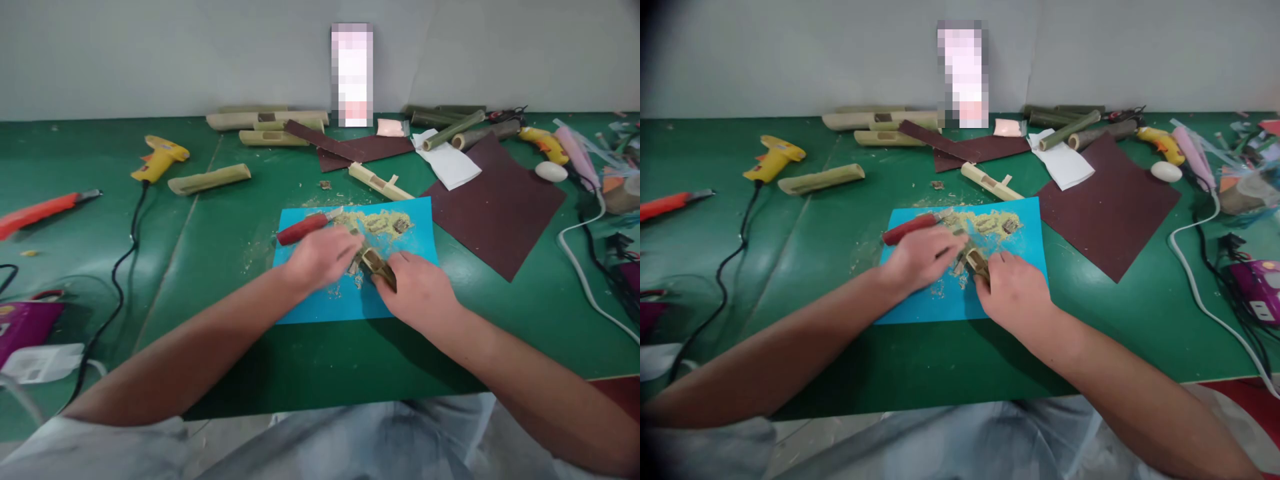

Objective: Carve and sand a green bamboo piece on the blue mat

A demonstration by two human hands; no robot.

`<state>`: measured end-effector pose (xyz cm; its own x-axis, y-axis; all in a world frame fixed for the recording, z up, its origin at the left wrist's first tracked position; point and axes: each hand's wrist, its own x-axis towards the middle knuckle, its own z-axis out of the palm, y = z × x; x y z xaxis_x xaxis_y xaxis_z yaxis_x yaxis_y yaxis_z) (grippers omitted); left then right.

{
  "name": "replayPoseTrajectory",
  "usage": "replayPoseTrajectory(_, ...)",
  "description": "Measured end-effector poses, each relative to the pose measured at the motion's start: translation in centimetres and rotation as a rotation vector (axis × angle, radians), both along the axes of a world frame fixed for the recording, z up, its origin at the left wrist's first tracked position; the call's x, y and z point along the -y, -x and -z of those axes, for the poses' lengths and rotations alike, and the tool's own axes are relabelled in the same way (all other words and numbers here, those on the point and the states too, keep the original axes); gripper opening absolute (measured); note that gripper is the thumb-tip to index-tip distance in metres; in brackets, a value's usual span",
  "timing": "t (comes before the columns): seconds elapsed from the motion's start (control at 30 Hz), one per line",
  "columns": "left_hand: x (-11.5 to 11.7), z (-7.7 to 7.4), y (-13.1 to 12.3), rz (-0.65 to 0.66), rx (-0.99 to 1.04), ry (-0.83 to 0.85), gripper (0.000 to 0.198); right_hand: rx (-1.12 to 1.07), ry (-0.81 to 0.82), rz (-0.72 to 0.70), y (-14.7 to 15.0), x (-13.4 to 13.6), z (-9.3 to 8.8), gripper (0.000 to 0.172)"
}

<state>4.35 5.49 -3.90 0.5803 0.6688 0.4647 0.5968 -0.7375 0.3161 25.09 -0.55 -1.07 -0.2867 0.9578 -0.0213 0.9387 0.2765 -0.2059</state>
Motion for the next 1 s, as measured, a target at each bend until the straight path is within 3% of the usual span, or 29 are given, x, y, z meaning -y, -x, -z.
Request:
replayPoseTrajectory(0.23,0.16,-0.15,-0.05,0.012,-0.014,0.029,0.029,-0.011,-0.007,-0.017,-0.08,0.01,0.03,0.021)
replayPoseTrajectory(0.37,0.09,-0.01,0.03,0.007,0.102,0.039,0.025,-0.012,-0.014,-0.012,-0.03,0.04,0.14,0.022)
replayPoseTrajectory(0.73,0.61,-0.05,-0.02,0.039,0.015,0.026,0.026,-0.019,-0.029,-0.032,-0.05,0.06,0.18,0.021)
replayPoseTrajectory(0.87,0.17,-0.13,0.39,-0.035,0.147,0.033,0.022,-0.019,-0.041,-0.039,-0.08,0.12,0.27,0.021)
replayPoseTrajectory(1.0,0.29,-0.34,0.32,0.034,0.080,0.023,0.024,-0.014,-0.056,-0.048,-0.13,0.20,0.31,0.021)
